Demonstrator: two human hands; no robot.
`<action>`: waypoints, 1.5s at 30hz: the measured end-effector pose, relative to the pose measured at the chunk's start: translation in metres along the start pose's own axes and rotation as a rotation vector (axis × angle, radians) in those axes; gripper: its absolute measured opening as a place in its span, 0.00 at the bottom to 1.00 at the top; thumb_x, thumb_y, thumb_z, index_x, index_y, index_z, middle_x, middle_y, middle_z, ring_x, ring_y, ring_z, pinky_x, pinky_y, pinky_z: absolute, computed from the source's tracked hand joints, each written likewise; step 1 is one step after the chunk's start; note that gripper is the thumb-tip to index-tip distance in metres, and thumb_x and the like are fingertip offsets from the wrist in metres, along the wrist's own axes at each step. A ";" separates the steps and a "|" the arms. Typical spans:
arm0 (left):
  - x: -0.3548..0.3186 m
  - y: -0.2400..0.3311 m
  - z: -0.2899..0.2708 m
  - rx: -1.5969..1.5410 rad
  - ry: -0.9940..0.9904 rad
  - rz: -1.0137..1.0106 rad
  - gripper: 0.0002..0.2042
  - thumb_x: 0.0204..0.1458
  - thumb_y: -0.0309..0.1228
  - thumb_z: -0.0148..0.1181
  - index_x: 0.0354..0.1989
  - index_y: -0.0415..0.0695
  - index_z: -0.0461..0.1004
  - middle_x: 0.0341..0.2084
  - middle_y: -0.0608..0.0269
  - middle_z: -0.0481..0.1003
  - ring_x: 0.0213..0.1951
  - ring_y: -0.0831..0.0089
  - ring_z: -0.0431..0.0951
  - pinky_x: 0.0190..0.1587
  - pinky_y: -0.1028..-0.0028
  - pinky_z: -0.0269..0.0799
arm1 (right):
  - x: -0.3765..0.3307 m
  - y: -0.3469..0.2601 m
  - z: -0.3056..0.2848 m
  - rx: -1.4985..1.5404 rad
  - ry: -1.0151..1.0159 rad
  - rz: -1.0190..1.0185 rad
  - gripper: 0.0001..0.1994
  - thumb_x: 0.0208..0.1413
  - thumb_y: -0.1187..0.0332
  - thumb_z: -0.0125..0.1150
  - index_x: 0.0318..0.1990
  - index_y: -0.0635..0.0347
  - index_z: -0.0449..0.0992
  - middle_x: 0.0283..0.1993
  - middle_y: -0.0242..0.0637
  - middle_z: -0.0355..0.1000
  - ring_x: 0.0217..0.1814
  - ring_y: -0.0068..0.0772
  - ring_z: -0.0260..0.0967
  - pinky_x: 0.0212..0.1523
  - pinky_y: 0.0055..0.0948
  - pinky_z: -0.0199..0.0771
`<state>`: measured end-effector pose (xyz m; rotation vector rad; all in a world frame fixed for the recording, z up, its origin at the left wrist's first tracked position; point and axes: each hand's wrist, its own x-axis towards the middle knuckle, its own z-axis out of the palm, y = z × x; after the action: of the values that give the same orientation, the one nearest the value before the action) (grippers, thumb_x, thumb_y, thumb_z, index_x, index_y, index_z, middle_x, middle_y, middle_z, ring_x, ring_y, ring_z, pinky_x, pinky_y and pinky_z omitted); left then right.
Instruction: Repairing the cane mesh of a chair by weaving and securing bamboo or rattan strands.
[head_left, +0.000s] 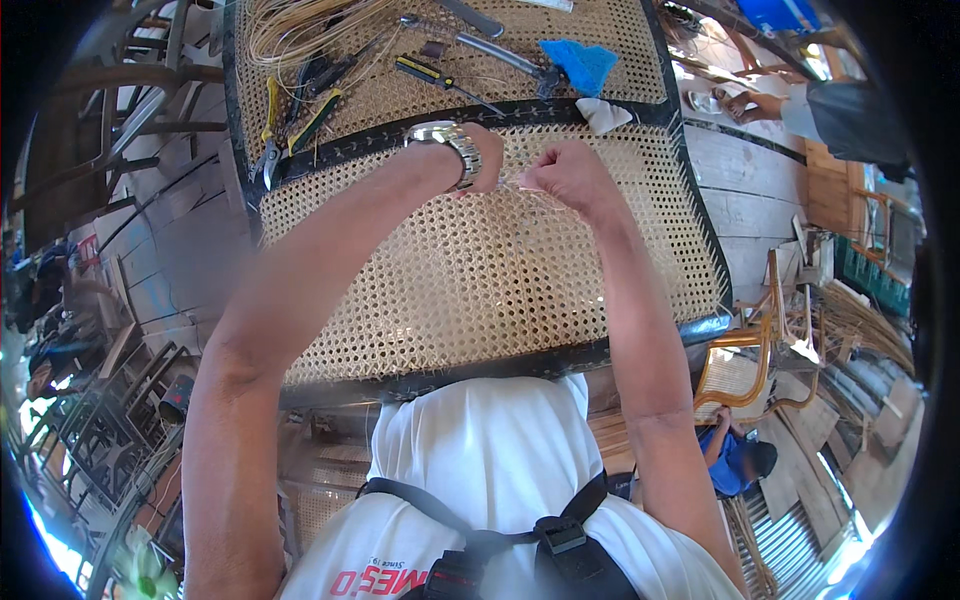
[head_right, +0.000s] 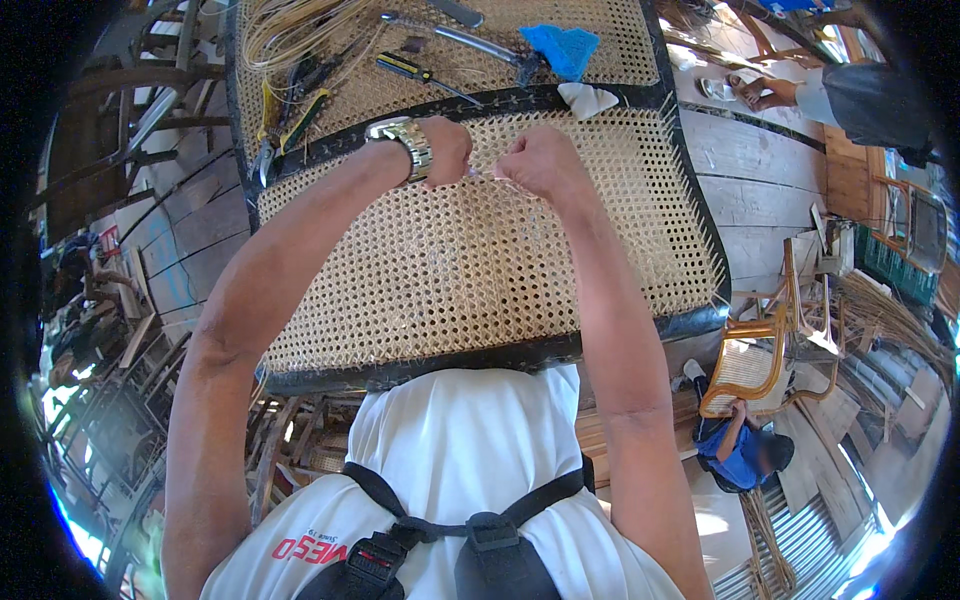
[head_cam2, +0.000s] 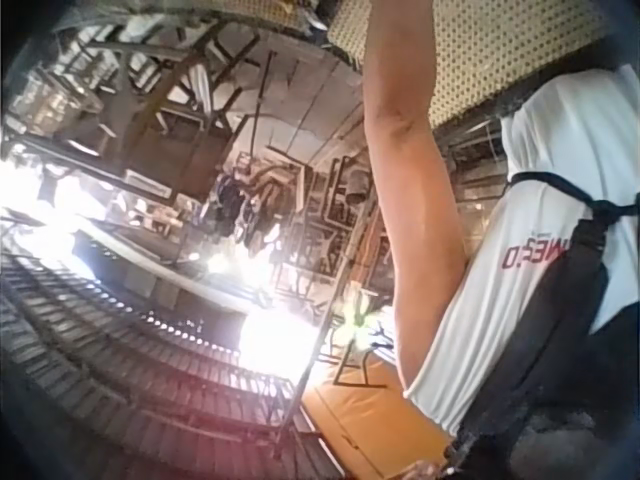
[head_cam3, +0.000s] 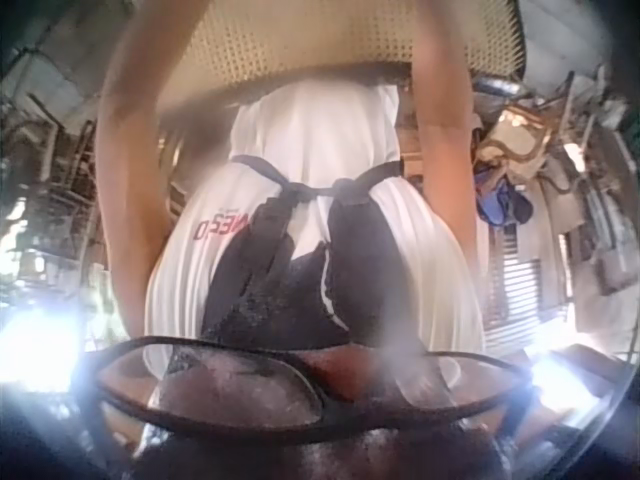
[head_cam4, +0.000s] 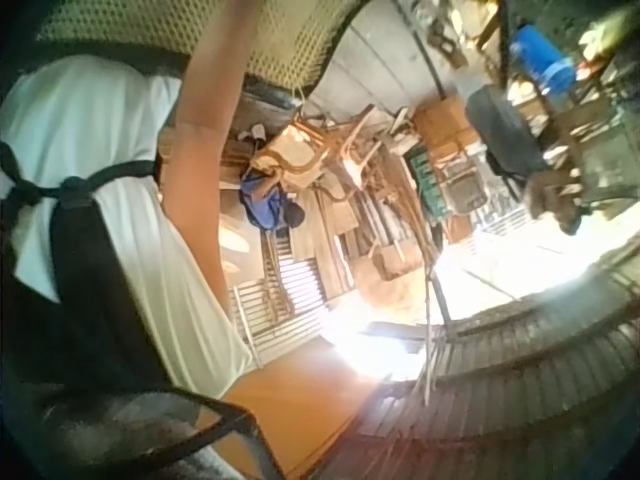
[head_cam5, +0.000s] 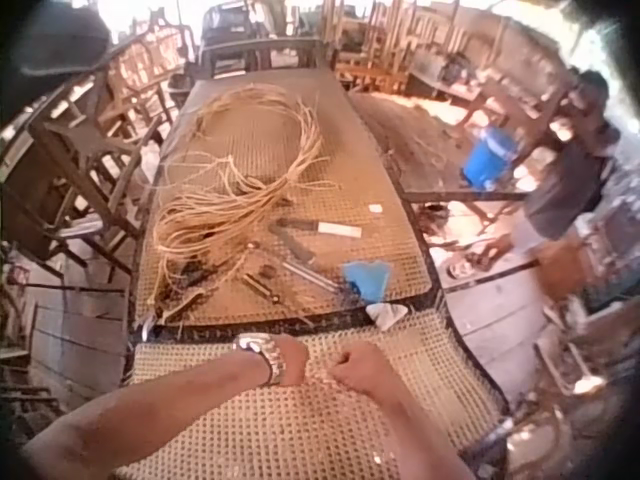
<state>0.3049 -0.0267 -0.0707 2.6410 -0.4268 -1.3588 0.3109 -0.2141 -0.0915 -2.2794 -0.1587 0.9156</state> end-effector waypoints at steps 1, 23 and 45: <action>-0.003 0.004 -0.006 0.062 -0.024 -0.010 0.10 0.47 0.32 0.63 0.34 0.41 0.83 0.33 0.46 0.82 0.39 0.52 0.84 0.41 0.59 0.79 | 0.000 0.000 0.000 -0.001 0.012 0.007 0.12 0.41 0.64 0.74 0.24 0.63 0.78 0.21 0.32 0.73 0.25 0.23 0.66 0.28 0.29 0.66; 0.002 -0.015 0.029 -0.547 0.088 -0.048 0.26 0.57 0.56 0.58 0.26 0.44 0.81 0.17 0.62 0.79 0.23 0.72 0.80 0.30 0.70 0.76 | -0.032 -0.027 0.031 -0.435 0.229 -0.152 0.08 0.49 0.66 0.64 0.34 0.58 0.84 0.47 0.47 0.74 0.54 0.49 0.70 0.54 0.49 0.71; -0.038 -0.044 -0.013 -0.285 0.297 -0.024 0.19 0.59 0.50 0.56 0.33 0.44 0.78 0.24 0.59 0.80 0.25 0.64 0.81 0.30 0.67 0.74 | 0.005 0.011 0.018 -0.061 0.333 -0.438 0.18 0.52 0.57 0.69 0.29 0.67 0.77 0.29 0.43 0.71 0.33 0.34 0.69 0.38 0.33 0.69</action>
<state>0.3027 0.0265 -0.0452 2.5533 -0.1507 -0.9281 0.3019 -0.2114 -0.1110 -2.2840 -0.5178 0.3060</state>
